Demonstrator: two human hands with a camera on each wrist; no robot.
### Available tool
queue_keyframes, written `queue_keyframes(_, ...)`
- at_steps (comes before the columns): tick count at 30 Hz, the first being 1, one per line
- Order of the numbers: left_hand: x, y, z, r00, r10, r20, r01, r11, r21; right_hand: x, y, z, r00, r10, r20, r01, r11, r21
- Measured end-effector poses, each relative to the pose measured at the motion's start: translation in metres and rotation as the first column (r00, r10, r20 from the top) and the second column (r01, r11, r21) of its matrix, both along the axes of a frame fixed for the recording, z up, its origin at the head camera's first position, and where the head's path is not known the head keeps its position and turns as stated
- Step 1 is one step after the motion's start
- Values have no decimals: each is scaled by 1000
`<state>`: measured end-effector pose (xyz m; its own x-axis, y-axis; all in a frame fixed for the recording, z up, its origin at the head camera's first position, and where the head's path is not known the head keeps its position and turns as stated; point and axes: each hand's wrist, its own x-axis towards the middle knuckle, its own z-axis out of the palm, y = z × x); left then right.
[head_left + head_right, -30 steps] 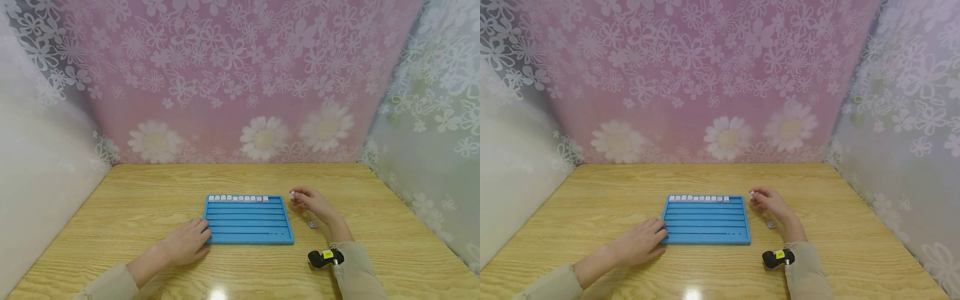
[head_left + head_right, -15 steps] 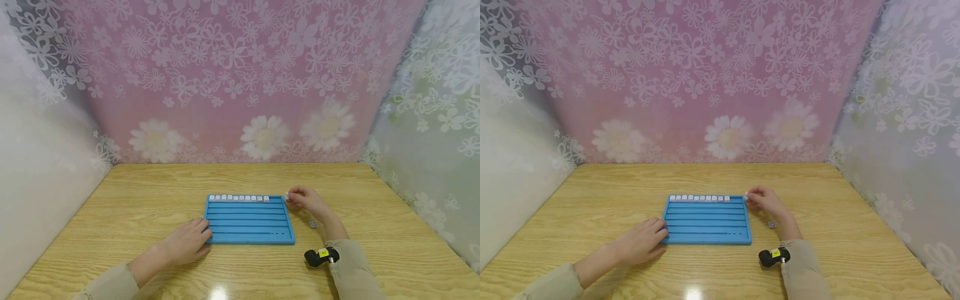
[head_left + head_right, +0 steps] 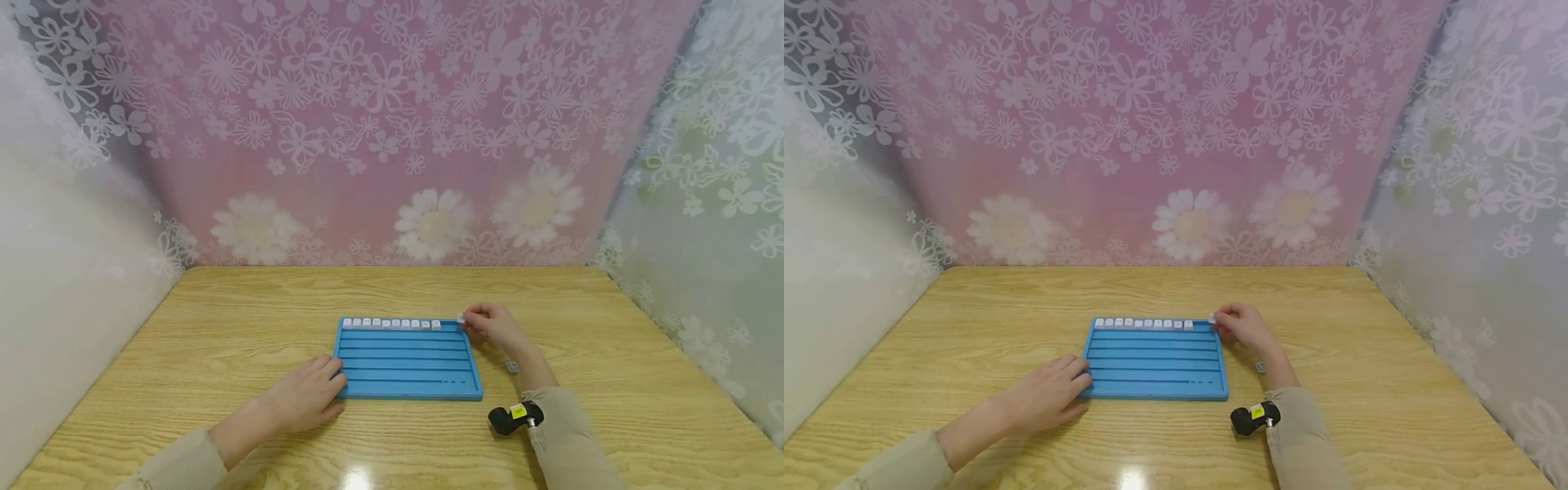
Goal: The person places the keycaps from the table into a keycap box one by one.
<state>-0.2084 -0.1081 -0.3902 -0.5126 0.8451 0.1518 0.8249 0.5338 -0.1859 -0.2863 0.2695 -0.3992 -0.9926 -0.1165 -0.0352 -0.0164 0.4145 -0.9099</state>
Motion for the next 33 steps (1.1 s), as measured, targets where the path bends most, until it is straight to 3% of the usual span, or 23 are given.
queue_keyframes(21, 0, 0, -1, 1000, 19, 0, -19, 1000, -23, -2, -12, 4, 999, -29, -21, 32, 986, 166)
queue_keyframes(33, 1, 0, -1, 1000, 15, -2, -15, 1000, -18, -4, -16, 3, 999, 33, -31, -24, 973, 231)
